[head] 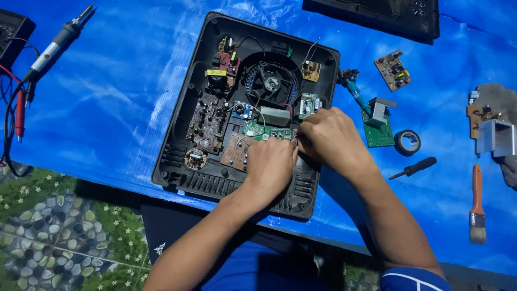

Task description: Repairing the internal components of an induction cooker by manipulating wiring and circuit boards.

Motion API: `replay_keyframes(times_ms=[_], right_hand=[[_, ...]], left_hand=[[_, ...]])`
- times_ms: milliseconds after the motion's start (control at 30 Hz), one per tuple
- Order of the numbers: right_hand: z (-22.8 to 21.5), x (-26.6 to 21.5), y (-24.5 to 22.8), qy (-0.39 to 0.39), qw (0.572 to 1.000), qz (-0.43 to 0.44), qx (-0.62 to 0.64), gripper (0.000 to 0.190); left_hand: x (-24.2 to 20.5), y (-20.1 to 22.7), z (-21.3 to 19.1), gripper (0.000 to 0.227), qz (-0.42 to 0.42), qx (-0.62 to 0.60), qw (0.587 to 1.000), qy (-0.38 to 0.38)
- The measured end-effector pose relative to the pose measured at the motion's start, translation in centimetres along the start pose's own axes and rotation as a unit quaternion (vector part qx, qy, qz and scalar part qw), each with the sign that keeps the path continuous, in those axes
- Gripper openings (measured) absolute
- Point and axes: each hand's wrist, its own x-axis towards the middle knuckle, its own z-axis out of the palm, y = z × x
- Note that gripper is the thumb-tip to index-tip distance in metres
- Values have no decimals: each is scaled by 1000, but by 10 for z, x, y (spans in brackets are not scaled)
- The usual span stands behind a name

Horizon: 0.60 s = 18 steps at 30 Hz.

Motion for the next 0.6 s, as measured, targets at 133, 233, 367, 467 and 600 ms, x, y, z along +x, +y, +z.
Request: replay_keyframes(times_ms=[133, 233, 367, 467, 600], right_hand=[[2, 1, 3, -5, 1000, -9, 6, 23], [4, 1, 7, -1, 1000, -10, 6, 25], [1, 1, 7, -8, 1000, -6, 10, 27], [-16, 8, -2, -22, 999, 0, 25, 19], [-10, 7, 1, -21, 1000, -6, 10, 19]], left_hand=[[-2, 1, 1, 33, -8, 14, 1000, 0], [-2, 5, -3, 34, -14, 15, 1000, 0], [2, 3, 7, 40, -19, 18, 1000, 13], [0, 2, 4, 36, -11, 23, 1000, 11], [0, 1, 6, 38, -7, 16, 999, 28]])
